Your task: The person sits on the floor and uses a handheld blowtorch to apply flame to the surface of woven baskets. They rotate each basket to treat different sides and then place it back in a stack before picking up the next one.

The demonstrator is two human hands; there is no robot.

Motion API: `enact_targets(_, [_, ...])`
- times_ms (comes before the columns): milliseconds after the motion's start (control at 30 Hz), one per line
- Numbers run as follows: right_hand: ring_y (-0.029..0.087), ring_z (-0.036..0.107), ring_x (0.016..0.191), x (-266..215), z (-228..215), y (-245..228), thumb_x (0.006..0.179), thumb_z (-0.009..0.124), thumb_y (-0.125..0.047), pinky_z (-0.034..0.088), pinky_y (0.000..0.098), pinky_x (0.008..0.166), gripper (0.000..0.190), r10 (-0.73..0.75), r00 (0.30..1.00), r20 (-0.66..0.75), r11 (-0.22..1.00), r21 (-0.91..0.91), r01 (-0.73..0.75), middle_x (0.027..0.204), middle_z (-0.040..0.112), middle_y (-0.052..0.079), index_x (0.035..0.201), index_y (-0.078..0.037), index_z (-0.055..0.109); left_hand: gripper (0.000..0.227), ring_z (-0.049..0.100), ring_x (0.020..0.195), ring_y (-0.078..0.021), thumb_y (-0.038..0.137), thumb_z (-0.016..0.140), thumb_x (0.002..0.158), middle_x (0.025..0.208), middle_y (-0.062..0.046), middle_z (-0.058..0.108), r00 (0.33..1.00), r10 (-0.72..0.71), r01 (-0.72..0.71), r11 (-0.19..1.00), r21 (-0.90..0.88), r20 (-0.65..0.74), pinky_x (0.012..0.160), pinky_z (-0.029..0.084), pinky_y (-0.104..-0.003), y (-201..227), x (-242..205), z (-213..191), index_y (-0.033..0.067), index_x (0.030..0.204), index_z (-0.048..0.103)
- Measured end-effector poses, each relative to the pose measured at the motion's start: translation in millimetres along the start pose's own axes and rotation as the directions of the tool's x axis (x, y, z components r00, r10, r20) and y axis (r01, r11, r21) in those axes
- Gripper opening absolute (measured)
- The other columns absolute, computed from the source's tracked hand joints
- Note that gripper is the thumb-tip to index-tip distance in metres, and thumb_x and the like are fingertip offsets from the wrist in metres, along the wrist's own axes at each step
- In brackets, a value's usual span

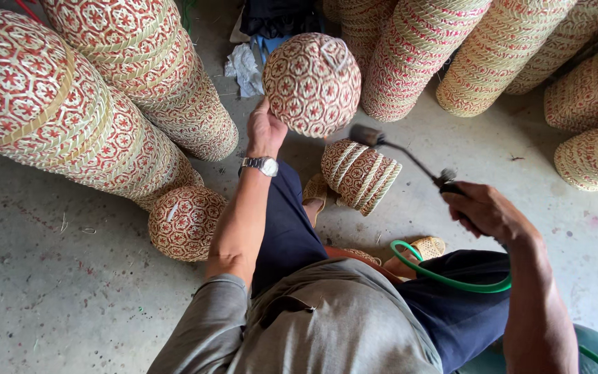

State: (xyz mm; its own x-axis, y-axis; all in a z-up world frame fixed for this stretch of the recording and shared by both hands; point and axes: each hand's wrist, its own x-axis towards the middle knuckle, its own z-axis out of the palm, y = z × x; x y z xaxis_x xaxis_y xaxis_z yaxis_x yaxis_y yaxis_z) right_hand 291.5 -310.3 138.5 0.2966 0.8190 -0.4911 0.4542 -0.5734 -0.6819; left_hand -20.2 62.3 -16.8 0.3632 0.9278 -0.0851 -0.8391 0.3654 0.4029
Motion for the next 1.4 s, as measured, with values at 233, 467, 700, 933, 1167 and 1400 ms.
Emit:
enact_targets(233, [0.016, 0.048, 0.048, 6.7, -44.2, -26.5, 0.104, 0.056, -0.034, 0.039, 0.0344, 0.045, 0.041, -0.066, 0.983, -0.170, 0.997, 0.032, 0.073, 0.060, 0.055, 0.006, 0.082, 0.000, 0.063, 0.015, 0.062, 0.101, -0.0191, 0.013, 0.065, 0.111, 0.108, -0.010, 0.070, 0.952, 0.069, -0.237, 0.784, 0.574, 0.299, 0.096, 0.050, -0.035, -0.1, -22.8, 19.1, 0.0005, 0.110, 0.073])
enact_targets(467, [0.013, 0.052, 0.049, -2.9, -32.5, -58.9, 0.100, 0.058, -0.031, 0.043, 0.0324, 0.045, 0.033, -0.239, 0.965, -0.110, 0.971, -0.016, 0.239, 0.061, 0.057, 0.004, 0.083, -0.003, 0.064, 0.019, 0.064, 0.093, -0.0156, 0.019, 0.067, 0.103, 0.102, -0.006, 0.074, 0.944, 0.048, -0.267, 0.695, 0.668, 0.327, 0.087, 0.051, -0.034, -10.5, -29.5, 37.2, 0.0033, 0.110, 0.073])
enact_targets(700, [0.015, 0.047, 0.047, 3.6, -14.9, -7.0, 0.103, 0.058, -0.030, 0.037, 0.0340, 0.044, 0.035, -0.088, 0.980, -0.181, 0.981, 0.155, 0.116, 0.059, 0.054, 0.006, 0.083, -0.002, 0.065, 0.028, 0.067, 0.114, -0.0231, 0.016, 0.057, 0.099, 0.124, -0.011, 0.069, 0.987, -0.038, 0.028, 0.998, 0.063, 0.154, 0.103, 0.054, -0.044, 10.8, -33.0, 24.7, 0.0018, 0.124, 0.062])
enact_targets(933, [0.015, 0.050, 0.045, -10.4, 28.3, -14.1, 0.098, 0.059, -0.030, 0.040, 0.0327, 0.043, 0.034, -0.145, 0.989, 0.011, 0.987, 0.076, 0.144, 0.056, 0.055, 0.006, 0.079, -0.002, 0.065, 0.019, 0.063, 0.113, -0.0218, 0.011, 0.060, 0.107, 0.120, -0.011, 0.069, 0.951, 0.266, -0.282, 0.955, 0.089, 0.160, 0.101, 0.054, -0.038, -30.8, -3.3, -2.8, 0.0000, 0.121, 0.067])
enact_targets(1167, [0.012, 0.049, 0.050, 3.4, 12.6, -40.9, 0.105, 0.056, -0.025, 0.041, 0.0306, 0.045, 0.031, -0.302, 0.934, -0.190, 0.919, 0.201, 0.338, 0.063, 0.055, 0.005, 0.087, -0.001, 0.061, 0.018, 0.062, 0.111, -0.0198, 0.012, 0.062, 0.110, 0.119, -0.012, 0.069, 0.939, 0.289, -0.334, 0.898, 0.286, 0.189, 0.100, 0.052, -0.033, -28.1, -15.8, 2.2, -0.0014, 0.119, 0.069])
enact_targets(1400, [0.012, 0.053, 0.058, -6.2, 17.3, -13.7, 0.109, 0.057, -0.021, 0.042, 0.0281, 0.047, 0.019, -0.162, 0.897, -0.411, 0.837, 0.424, 0.345, 0.079, 0.061, 0.006, 0.110, -0.002, 0.061, 0.040, 0.059, 0.130, -0.0297, 0.024, 0.046, 0.108, 0.143, -0.013, 0.059, 0.936, 0.260, -0.261, 0.965, -0.028, 0.237, 0.113, 0.048, -0.052, 64.0, -65.5, 27.3, 0.0035, 0.142, 0.050])
